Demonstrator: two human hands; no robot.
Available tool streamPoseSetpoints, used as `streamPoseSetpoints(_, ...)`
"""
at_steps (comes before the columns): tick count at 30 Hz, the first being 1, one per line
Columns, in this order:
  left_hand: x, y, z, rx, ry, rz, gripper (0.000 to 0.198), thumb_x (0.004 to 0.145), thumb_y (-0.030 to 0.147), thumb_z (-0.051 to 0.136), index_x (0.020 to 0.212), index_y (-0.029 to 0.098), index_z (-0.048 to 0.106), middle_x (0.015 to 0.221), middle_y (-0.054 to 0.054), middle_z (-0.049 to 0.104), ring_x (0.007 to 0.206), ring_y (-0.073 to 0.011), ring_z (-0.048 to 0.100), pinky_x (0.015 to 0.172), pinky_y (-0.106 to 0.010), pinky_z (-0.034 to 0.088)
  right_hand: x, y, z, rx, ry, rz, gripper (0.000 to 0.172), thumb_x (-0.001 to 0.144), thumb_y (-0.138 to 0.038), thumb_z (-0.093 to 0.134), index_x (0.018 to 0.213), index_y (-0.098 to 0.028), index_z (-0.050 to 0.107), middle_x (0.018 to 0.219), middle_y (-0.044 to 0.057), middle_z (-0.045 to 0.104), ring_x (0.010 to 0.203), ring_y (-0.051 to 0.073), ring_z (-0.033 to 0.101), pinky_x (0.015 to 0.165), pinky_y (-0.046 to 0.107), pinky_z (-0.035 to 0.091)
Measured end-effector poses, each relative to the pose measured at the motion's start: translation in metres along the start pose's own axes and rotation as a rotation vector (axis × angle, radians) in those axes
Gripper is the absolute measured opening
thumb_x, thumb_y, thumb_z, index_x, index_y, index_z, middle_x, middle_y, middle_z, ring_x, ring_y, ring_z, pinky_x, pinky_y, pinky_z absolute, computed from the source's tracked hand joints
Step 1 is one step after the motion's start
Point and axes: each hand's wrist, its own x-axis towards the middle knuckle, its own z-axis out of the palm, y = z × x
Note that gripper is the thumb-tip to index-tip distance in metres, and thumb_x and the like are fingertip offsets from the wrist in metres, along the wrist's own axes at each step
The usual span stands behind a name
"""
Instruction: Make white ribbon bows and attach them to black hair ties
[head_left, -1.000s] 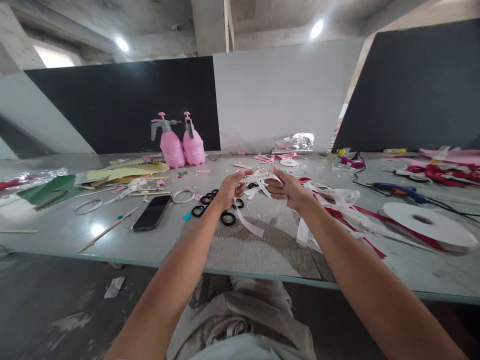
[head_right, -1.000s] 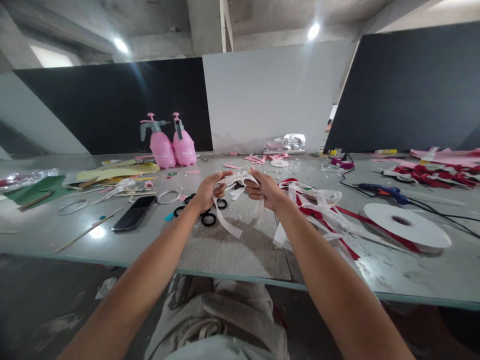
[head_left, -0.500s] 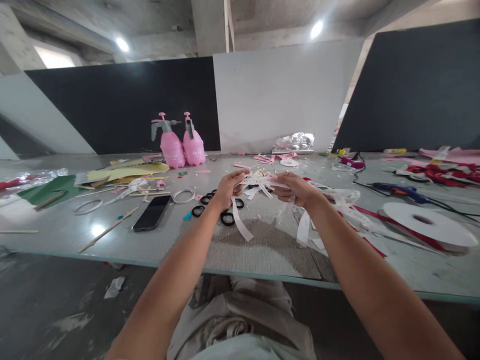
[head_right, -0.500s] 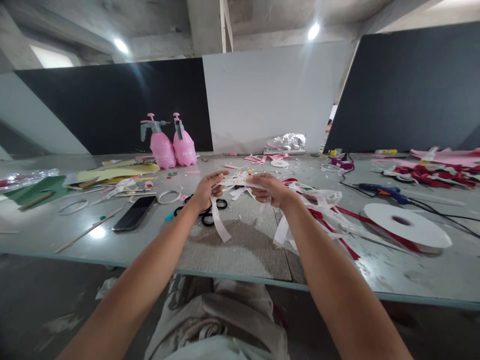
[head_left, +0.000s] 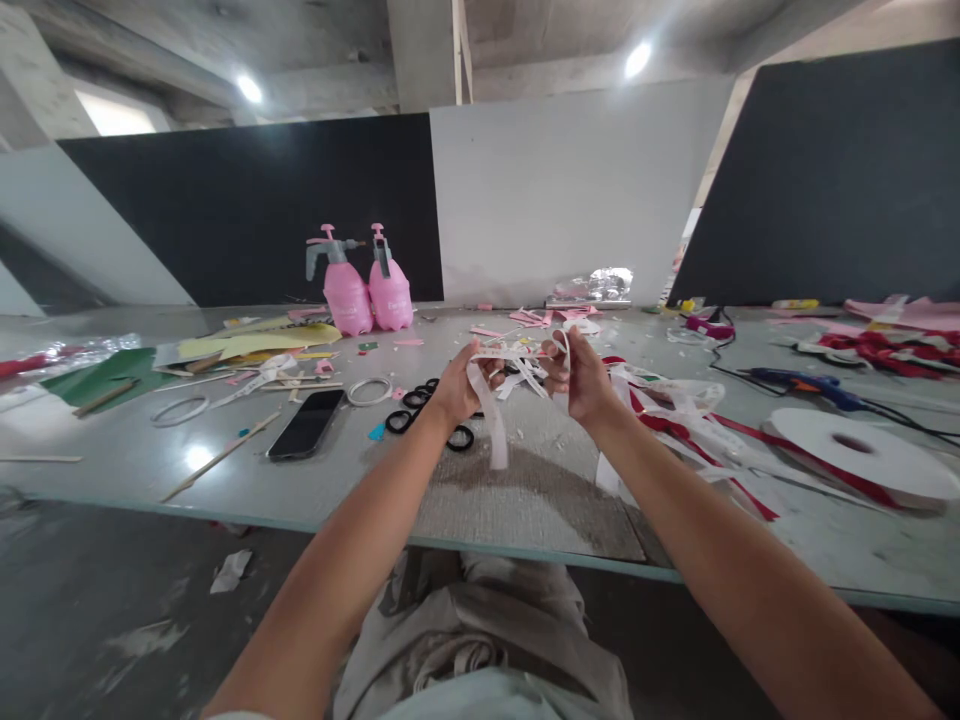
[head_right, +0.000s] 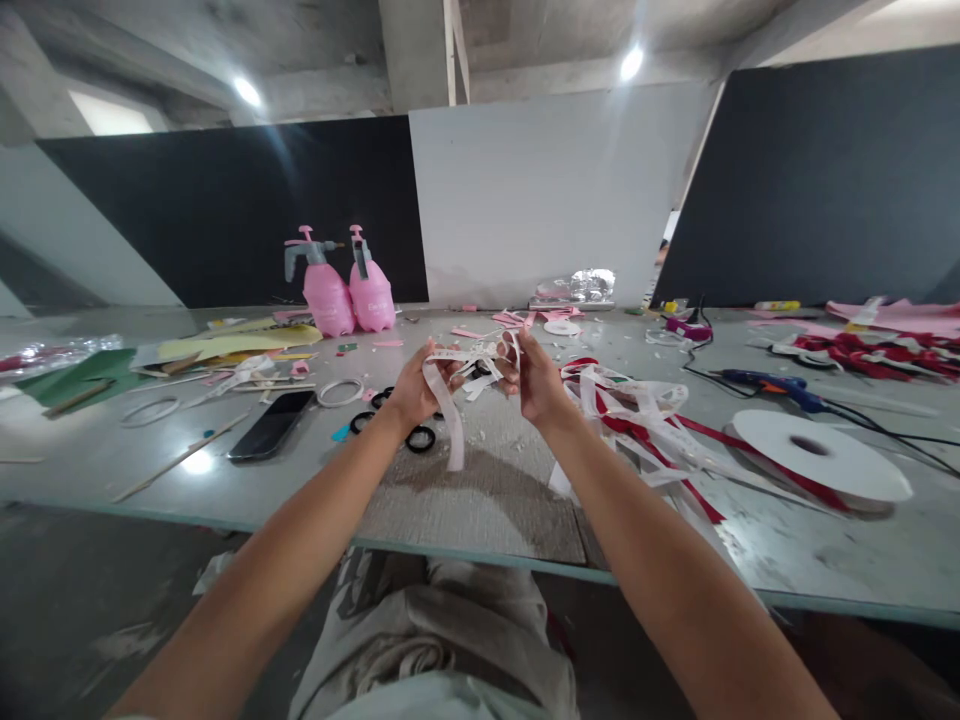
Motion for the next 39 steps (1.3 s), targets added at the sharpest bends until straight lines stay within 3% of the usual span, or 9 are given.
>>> streamPoseSetpoints(3,0.003,0.0,-0.006,-0.043,0.091,0.08,0.04,0.084,0.054,0.055,0.071,0.017,0.059,0.083,-0.008,0.067,0.085,-0.0175,0.064,0.069,-0.029,0.053,0.0,0.013,0.007,-0.034,-0.017,0.019,0.043,0.072,-0.057,0.068,0.069,-0.022,0.043,0.058,-0.007,0.041,0.04,0.005,0.025,0.031,0.017,0.023)
streamPoseSetpoints(6,0.006,-0.001,-0.012,-0.007,0.123,0.128,0.043,0.084,0.057,0.052,0.069,0.017,0.059,0.082,-0.008,0.066,0.091,-0.019,0.064,0.073,-0.031,0.053,0.001,0.02,0.01,-0.042,-0.018,0.018,0.039,0.072,-0.054,0.07,0.074,-0.022,0.047,0.06,-0.007,0.042,0.041,0.005,0.026,0.031,0.018,0.019)
streamPoseSetpoints(16,0.004,-0.003,-0.006,-0.043,0.109,0.086,0.02,0.087,0.037,0.058,0.095,0.019,0.061,0.067,0.002,0.054,0.058,-0.0074,0.053,0.065,-0.024,0.05,0.001,0.026,0.012,-0.076,-0.104,0.071,0.029,0.071,-0.039,0.075,0.089,-0.024,0.057,0.067,-0.007,0.048,0.04,0.002,0.026,0.032,0.015,0.018)
streamPoseSetpoints(19,0.002,-0.004,-0.003,-0.097,0.043,0.053,0.02,0.086,0.038,0.06,0.092,0.019,0.06,0.066,0.004,0.051,0.054,-0.0059,0.049,0.063,-0.023,0.049,0.003,0.03,0.01,-0.116,-0.096,0.091,0.028,0.07,-0.041,0.075,0.08,-0.022,0.056,0.06,-0.007,0.045,0.039,0.003,0.03,0.033,0.017,0.026)
streamPoseSetpoints(23,0.002,-0.005,-0.004,-0.16,-0.012,0.037,0.021,0.083,0.038,0.064,0.089,0.019,0.059,0.065,0.004,0.051,0.056,-0.0062,0.05,0.064,-0.024,0.049,0.008,0.03,0.002,-0.1,-0.024,0.12,0.038,0.073,-0.052,0.067,0.063,-0.021,0.049,0.056,-0.002,0.052,0.05,0.012,0.05,0.042,0.024,0.042)
streamPoseSetpoints(28,0.004,-0.004,-0.008,-0.183,-0.006,0.035,0.024,0.078,0.036,0.07,0.089,0.019,0.058,0.067,0.004,0.053,0.061,-0.007,0.055,0.06,-0.021,0.046,0.01,0.019,-0.006,-0.229,0.055,0.303,0.047,0.079,-0.06,0.058,0.058,-0.021,0.041,0.059,0.003,0.058,0.05,0.012,0.051,0.038,0.023,0.038)
streamPoseSetpoints(33,0.004,-0.002,-0.009,-0.218,-0.017,0.06,0.027,0.073,0.034,0.075,0.087,0.018,0.059,0.067,0.005,0.055,0.062,-0.0067,0.056,0.065,-0.021,0.046,0.001,0.01,-0.005,-0.403,-0.237,0.599,0.038,0.083,-0.054,0.057,0.093,-0.018,0.063,0.069,0.002,0.06,0.038,0.003,0.026,0.034,0.021,0.017)
streamPoseSetpoints(36,0.004,-0.002,-0.008,-0.219,-0.012,0.064,0.027,0.072,0.033,0.076,0.085,0.017,0.058,0.067,0.004,0.055,0.063,-0.0071,0.056,0.066,-0.022,0.046,-0.002,0.013,-0.002,-0.444,-0.338,0.506,0.036,0.082,-0.048,0.062,0.098,-0.016,0.065,0.062,-0.003,0.049,0.042,0.003,0.026,0.038,0.021,0.017)
streamPoseSetpoints(39,0.003,-0.001,-0.006,-0.212,-0.01,0.061,0.028,0.07,0.033,0.077,0.083,0.018,0.057,0.066,0.004,0.055,0.062,-0.0074,0.056,0.064,-0.022,0.045,-0.002,0.022,0.0,-0.47,-0.308,0.385,0.037,0.081,-0.048,0.062,0.097,-0.015,0.066,0.061,-0.005,0.043,0.045,0.004,0.028,0.041,0.021,0.019)
